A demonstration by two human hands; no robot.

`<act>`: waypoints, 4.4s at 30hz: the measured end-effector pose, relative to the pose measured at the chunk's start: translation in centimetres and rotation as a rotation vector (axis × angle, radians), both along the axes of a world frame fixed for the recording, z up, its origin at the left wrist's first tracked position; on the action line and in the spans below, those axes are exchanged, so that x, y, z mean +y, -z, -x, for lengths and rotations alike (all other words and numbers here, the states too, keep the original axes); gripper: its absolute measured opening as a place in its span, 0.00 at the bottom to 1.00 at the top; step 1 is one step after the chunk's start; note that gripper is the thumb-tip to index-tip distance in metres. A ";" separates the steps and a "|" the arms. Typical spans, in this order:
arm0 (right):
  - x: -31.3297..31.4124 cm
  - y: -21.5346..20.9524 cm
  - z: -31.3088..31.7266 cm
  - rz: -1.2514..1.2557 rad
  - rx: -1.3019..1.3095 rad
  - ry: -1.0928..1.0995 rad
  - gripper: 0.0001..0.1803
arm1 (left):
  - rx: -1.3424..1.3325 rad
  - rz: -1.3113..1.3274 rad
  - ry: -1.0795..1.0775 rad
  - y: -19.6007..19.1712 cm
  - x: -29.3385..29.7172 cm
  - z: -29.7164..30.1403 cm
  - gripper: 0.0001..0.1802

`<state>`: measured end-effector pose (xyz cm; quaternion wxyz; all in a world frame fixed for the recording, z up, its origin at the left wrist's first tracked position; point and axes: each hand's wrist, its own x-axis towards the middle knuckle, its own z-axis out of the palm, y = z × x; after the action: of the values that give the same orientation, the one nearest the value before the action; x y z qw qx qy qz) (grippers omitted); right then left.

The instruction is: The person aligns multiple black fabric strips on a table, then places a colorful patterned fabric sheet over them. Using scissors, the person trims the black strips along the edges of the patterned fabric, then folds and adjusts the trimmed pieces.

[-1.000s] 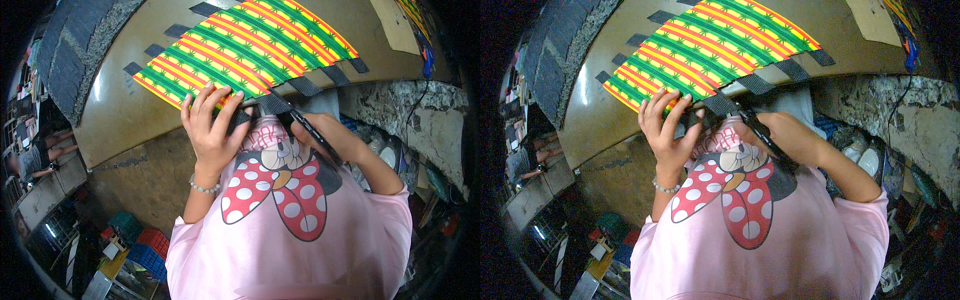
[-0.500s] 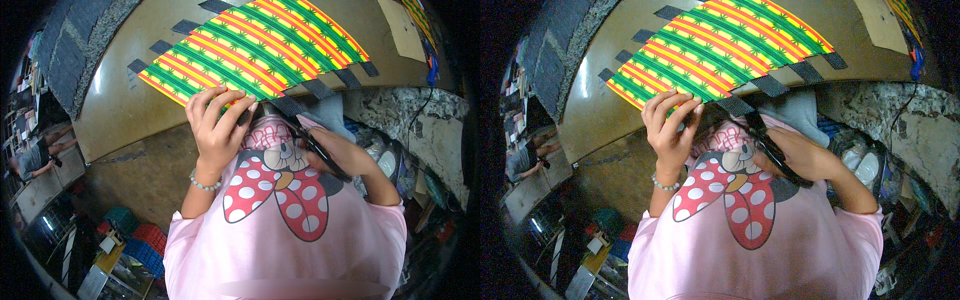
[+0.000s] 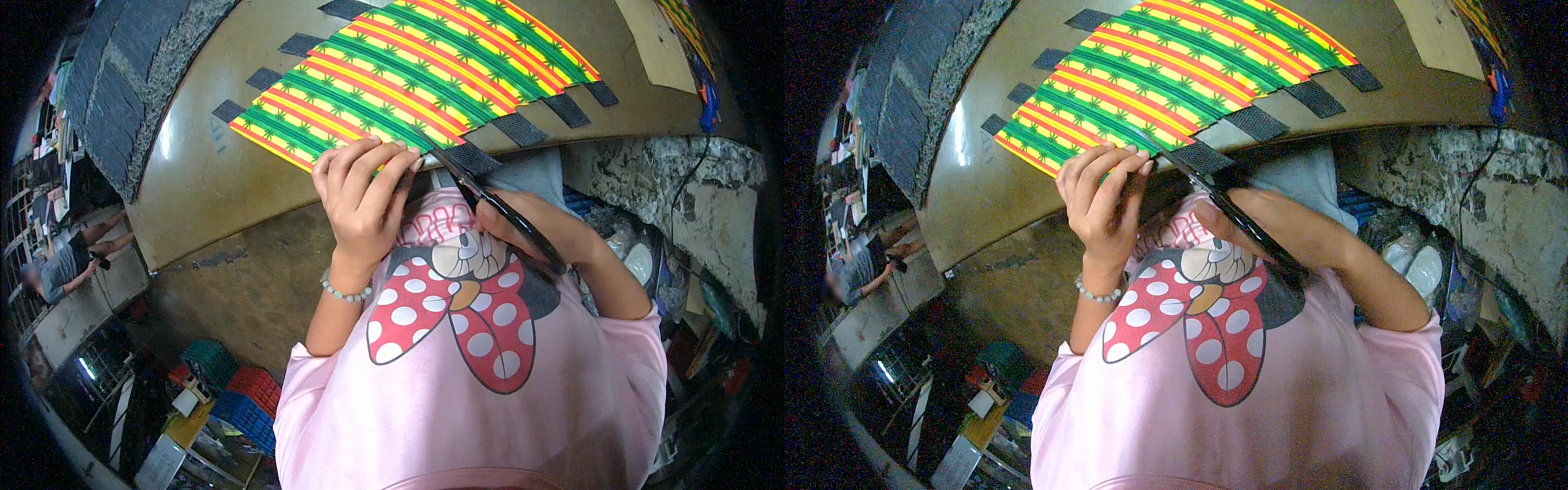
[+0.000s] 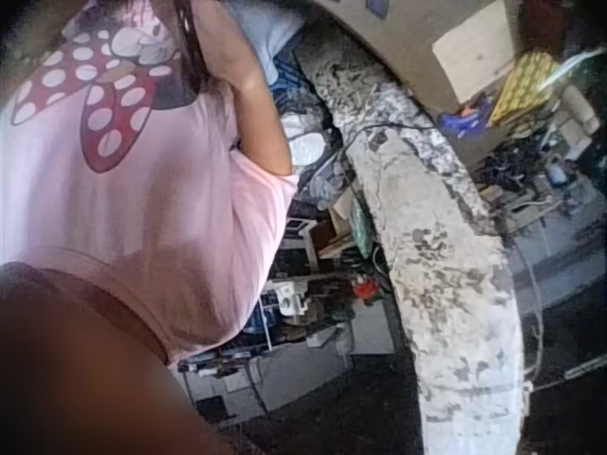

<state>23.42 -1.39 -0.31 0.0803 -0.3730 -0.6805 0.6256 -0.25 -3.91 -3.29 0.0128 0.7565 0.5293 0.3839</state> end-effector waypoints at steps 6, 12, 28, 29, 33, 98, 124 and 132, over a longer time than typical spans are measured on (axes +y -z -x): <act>0.4 -0.6 0.3 -0.047 -0.063 0.019 0.29 | -0.013 -0.022 -0.006 0.5 0.0 0.1 0.19; 0.6 -1.4 0.3 0.100 -0.148 0.032 0.30 | -0.019 -0.026 -0.005 0.5 0.0 -0.1 0.20; 1.0 -1.0 -0.3 0.136 -0.124 -0.020 0.29 | -0.031 0.051 -0.009 -0.4 -1.4 1.9 0.20; 0.9 -1.0 -0.5 0.123 -0.147 -0.061 0.28 | -0.040 0.041 -0.010 -0.4 -1.3 1.8 0.20; -0.3 -1.0 -1.2 -0.002 -0.027 -0.080 0.27 | -0.076 0.015 -0.015 -0.3 -1.1 1.4 0.19; 0.9 0.0 -0.1 0.103 -0.074 -0.149 0.24 | -0.090 -0.028 -0.067 0.8 -2.4 2.8 0.15; -0.5 -0.8 2.0 0.025 -0.034 -0.152 0.20 | -0.072 -0.092 -0.039 0.5 -1.9 2.2 0.13; -0.6 -0.3 1.2 0.033 0.024 -0.159 0.24 | -0.107 -0.111 -0.048 0.6 -1.7 1.9 0.12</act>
<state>22.22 -1.97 0.01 0.0325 -0.3114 -0.6966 0.6455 -2.12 -5.63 -3.85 -0.0098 0.7215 0.5238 0.4528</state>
